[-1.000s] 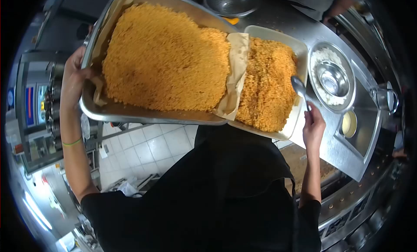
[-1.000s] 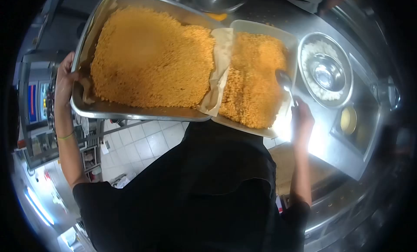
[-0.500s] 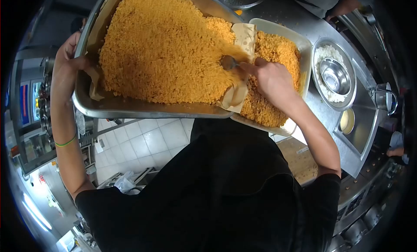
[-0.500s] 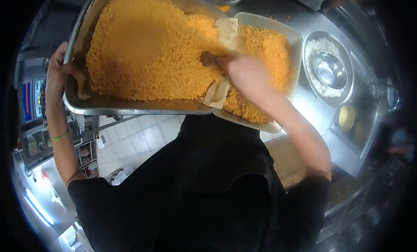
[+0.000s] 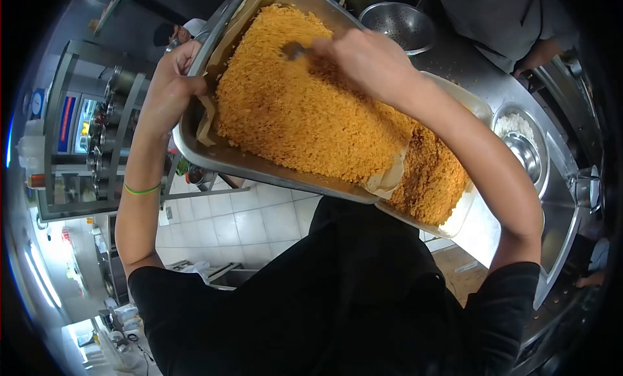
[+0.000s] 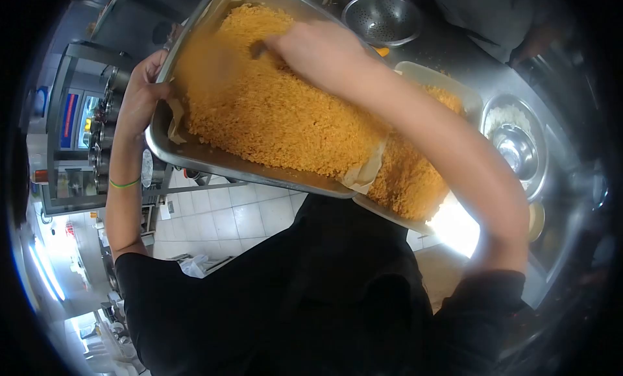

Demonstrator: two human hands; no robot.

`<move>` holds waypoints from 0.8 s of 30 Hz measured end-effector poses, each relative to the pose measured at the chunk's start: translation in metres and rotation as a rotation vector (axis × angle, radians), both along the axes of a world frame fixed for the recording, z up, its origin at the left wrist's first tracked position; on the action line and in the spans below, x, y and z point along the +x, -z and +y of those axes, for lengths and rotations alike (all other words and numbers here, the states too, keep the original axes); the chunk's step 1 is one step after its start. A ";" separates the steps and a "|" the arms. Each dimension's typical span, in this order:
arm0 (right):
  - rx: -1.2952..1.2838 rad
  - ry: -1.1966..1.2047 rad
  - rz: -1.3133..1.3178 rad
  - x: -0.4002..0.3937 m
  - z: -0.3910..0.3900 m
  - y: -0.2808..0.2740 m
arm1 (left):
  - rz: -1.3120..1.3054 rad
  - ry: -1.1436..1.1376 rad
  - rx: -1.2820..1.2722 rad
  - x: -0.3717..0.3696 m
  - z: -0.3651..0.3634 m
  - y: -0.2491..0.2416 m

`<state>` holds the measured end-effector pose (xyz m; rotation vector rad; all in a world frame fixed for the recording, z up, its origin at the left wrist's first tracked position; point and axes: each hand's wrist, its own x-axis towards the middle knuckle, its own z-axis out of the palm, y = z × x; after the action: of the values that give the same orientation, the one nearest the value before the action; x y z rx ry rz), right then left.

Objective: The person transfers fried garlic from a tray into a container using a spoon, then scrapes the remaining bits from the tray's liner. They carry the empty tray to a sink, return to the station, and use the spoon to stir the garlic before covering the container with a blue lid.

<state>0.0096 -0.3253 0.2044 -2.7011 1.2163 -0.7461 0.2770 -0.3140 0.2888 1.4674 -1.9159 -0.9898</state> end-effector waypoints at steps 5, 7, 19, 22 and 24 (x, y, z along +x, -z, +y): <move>0.108 0.060 0.176 -0.013 0.003 -0.014 | -0.014 -0.025 -0.016 0.011 -0.002 0.008; 0.070 0.088 0.123 -0.009 -0.010 -0.020 | -0.028 -0.035 -0.030 0.009 0.000 0.006; 0.151 0.149 0.163 0.004 -0.037 -0.049 | -0.012 0.025 0.045 0.007 -0.004 0.007; -0.039 0.073 0.153 0.010 -0.067 -0.005 | -0.118 0.064 -0.114 0.012 -0.008 0.009; 0.178 0.201 0.196 -0.010 -0.035 -0.020 | -0.037 0.008 0.023 0.010 -0.008 0.011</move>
<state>-0.0001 -0.3605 0.2248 -2.5810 1.5346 -0.3746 0.2870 -0.3223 0.2778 1.5019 -1.9441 -0.9978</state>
